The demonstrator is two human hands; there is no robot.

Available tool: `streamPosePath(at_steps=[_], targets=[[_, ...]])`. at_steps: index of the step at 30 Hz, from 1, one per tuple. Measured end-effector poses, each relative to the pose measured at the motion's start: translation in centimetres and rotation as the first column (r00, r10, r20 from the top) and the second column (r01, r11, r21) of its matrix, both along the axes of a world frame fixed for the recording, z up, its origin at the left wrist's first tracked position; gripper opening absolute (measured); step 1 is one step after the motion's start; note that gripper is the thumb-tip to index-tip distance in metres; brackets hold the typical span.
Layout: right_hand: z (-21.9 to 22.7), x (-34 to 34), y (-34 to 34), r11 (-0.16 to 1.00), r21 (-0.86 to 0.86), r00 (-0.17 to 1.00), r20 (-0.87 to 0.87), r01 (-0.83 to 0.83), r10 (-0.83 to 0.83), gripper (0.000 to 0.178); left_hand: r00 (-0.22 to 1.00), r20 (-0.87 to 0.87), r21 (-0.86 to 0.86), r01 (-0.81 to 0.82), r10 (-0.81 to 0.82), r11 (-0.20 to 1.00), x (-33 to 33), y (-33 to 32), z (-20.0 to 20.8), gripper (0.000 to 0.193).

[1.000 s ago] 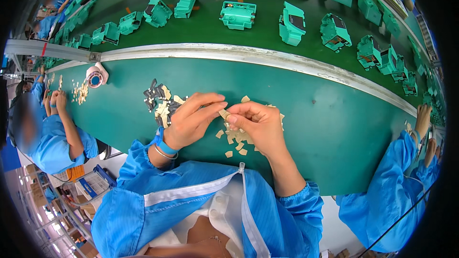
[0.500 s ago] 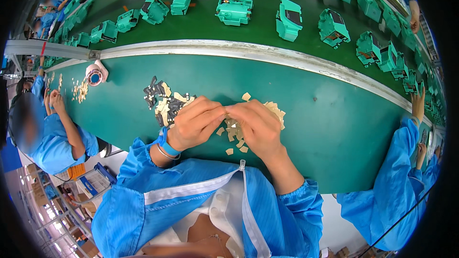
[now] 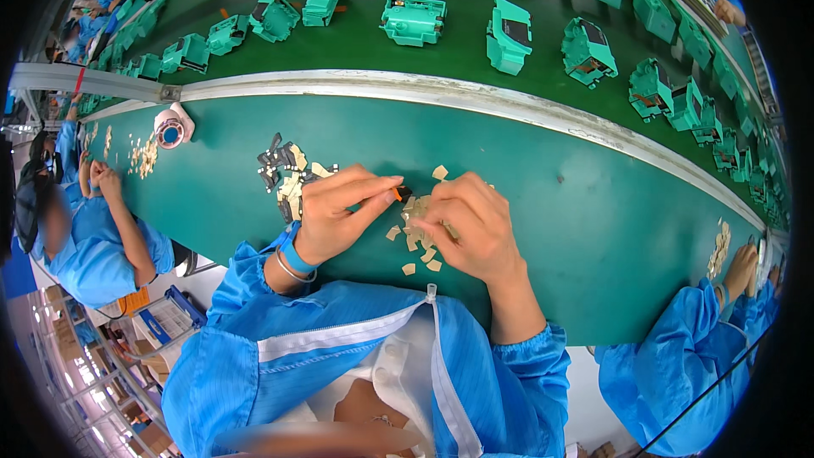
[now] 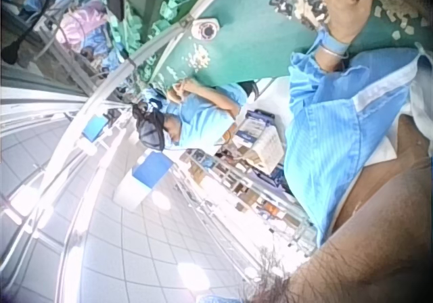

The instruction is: The person picks up a green plastic housing, presses a black component into its side, and sets it on the conveyor belt. They then pick up a small chip and a piece of adhesive backing, press them together, and place the assembled chip onto the green housing before returning it to the belt.

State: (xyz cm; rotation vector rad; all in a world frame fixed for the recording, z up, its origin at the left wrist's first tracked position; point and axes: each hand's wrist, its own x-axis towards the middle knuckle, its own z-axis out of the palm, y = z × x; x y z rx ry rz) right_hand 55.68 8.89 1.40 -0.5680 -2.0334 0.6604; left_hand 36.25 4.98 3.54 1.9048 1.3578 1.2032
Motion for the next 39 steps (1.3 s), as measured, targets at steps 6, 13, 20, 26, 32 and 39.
streamPosePath(at_steps=[6,13,20,26,32,39], targets=[[-0.4,-0.5,-0.3,0.974,0.125,0.98,-0.089,0.191,-0.181,0.02,0.999,0.031,-0.139,0.026,-0.022,0.99,0.8,-0.5,0.0,0.017],[-0.4,0.0,-0.5,0.966,0.182,0.983,-0.048,0.181,-0.176,0.024,0.881,0.471,-0.466,0.208,0.042,0.86,1.1,-0.9,-1.1,0.014],[0.1,0.3,-0.3,0.964,0.199,0.985,-0.032,0.175,-0.172,0.021,0.891,0.451,-0.46,0.275,-0.045,0.844,1.1,-0.5,-0.5,0.014],[0.1,0.5,-0.3,0.972,0.181,0.989,-0.012,0.149,-0.149,0.02,0.942,0.318,-0.4,0.235,-0.106,0.886,1.0,-0.1,0.0,0.015],[0.2,0.8,-0.3,0.977,0.168,0.991,-0.008,0.132,-0.132,0.019,0.97,0.205,-0.35,0.197,-0.13,0.916,1.1,-0.1,0.1,0.01],[0.1,1.2,-0.3,0.98,0.146,0.991,-0.028,0.131,-0.129,0.018,0.951,0.302,-0.416,0.193,-0.065,0.889,1.6,-0.2,0.1,0.007]])
